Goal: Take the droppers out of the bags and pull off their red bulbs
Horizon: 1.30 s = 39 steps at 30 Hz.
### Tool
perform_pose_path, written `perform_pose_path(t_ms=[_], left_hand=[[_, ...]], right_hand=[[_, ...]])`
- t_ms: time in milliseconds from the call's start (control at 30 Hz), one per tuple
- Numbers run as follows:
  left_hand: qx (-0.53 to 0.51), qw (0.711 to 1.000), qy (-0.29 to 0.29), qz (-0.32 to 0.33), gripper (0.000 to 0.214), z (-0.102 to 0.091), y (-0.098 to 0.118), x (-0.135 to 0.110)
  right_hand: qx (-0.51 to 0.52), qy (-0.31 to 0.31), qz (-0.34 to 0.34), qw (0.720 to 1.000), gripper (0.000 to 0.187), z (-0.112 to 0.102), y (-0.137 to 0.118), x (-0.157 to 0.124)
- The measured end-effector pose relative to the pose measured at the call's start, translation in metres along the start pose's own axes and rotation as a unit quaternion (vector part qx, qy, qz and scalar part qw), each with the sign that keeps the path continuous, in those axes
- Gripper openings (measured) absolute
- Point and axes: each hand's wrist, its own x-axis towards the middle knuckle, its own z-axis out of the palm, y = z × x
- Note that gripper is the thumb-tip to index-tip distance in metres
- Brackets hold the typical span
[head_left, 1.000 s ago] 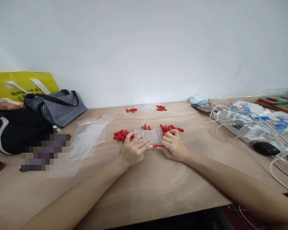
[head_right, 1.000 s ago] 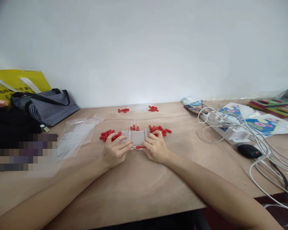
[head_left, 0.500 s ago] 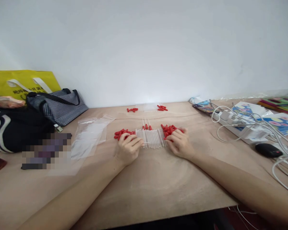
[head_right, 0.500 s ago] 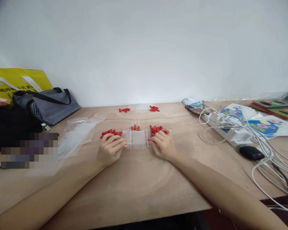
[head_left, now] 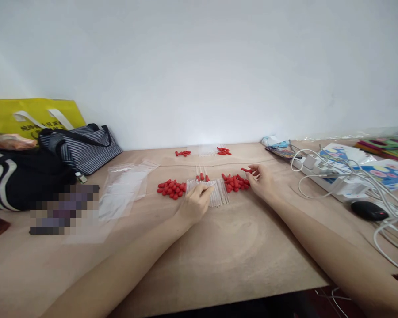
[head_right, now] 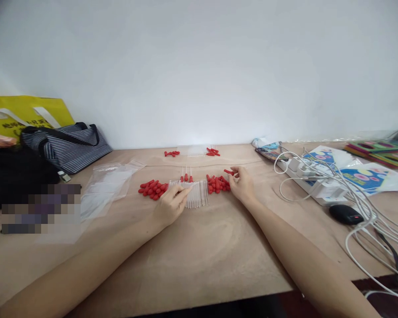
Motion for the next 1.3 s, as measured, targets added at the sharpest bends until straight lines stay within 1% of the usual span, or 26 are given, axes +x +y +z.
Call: perform_pose_path(t_ms=[33,100,167,267,333,467,633,733,867,933,1000,1067,1133,1200,1300], left_hand=[[0.002,1.000,0.001,0.000,0.026,0.003,0.002,0.005],[0.005,1.000,-0.016,0.002,0.023,0.010,0.005,0.014],[0.015,0.998,-0.059,0.001,0.021,0.017,0.008,0.021],[0.031,0.992,-0.122,0.002,0.019,0.025,0.013,0.030],[0.035,0.989,-0.145,0.008,0.016,0.029,0.017,0.034],[0.043,0.982,-0.182,0.018,0.014,0.035,0.026,0.039],[0.046,0.977,-0.207,0.009,0.015,0.033,0.033,0.041],[0.029,0.977,-0.209,-0.019,0.022,0.029,0.037,0.040],[-0.042,0.975,-0.206,-0.068,0.030,0.028,0.039,0.038],[-0.072,0.979,-0.179,-0.072,0.031,0.027,0.037,0.035],[-0.093,0.985,-0.132,-0.064,0.032,0.021,0.032,0.030],[-0.099,0.990,-0.085,-0.050,0.029,0.011,0.025,0.021],[-0.091,0.994,-0.055,-0.032,0.019,-0.005,0.016,0.009],[-0.070,0.997,-0.036,-0.013,0.013,-0.023,0.004,-0.005],[-0.047,0.998,-0.030,-0.023,0.014,-0.045,-0.016,-0.022]], right_hand=[[-0.010,-0.005,0.024,1.000,0.026,-0.001,0.005,0.002],[-0.027,-0.031,0.073,0.996,0.024,-0.002,0.014,0.004],[-0.040,-0.063,0.119,0.990,0.022,-0.002,0.019,0.005],[-0.045,-0.088,0.167,0.981,0.020,0.000,0.021,0.006],[-0.033,-0.099,0.176,0.979,0.019,0.002,0.021,0.006],[-0.008,-0.116,0.170,0.978,0.018,0.005,0.022,0.007],[0.033,-0.153,0.155,0.975,0.019,0.008,0.025,0.004],[0.060,-0.172,0.143,0.973,0.022,0.008,0.023,0.003],[0.085,-0.184,0.128,0.971,0.022,0.006,0.018,0.003],[0.085,-0.179,0.126,0.972,0.023,0.005,0.017,0.003],[0.079,-0.169,0.126,0.974,0.025,0.005,0.017,0.003],[0.073,-0.165,0.123,0.976,0.026,0.005,0.017,0.003],[0.060,-0.163,0.115,0.978,0.025,0.005,0.017,0.003],[0.038,-0.156,0.108,0.981,0.026,0.003,0.017,0.004],[0.003,-0.122,0.106,0.987,0.029,0.000,0.011,0.007]])
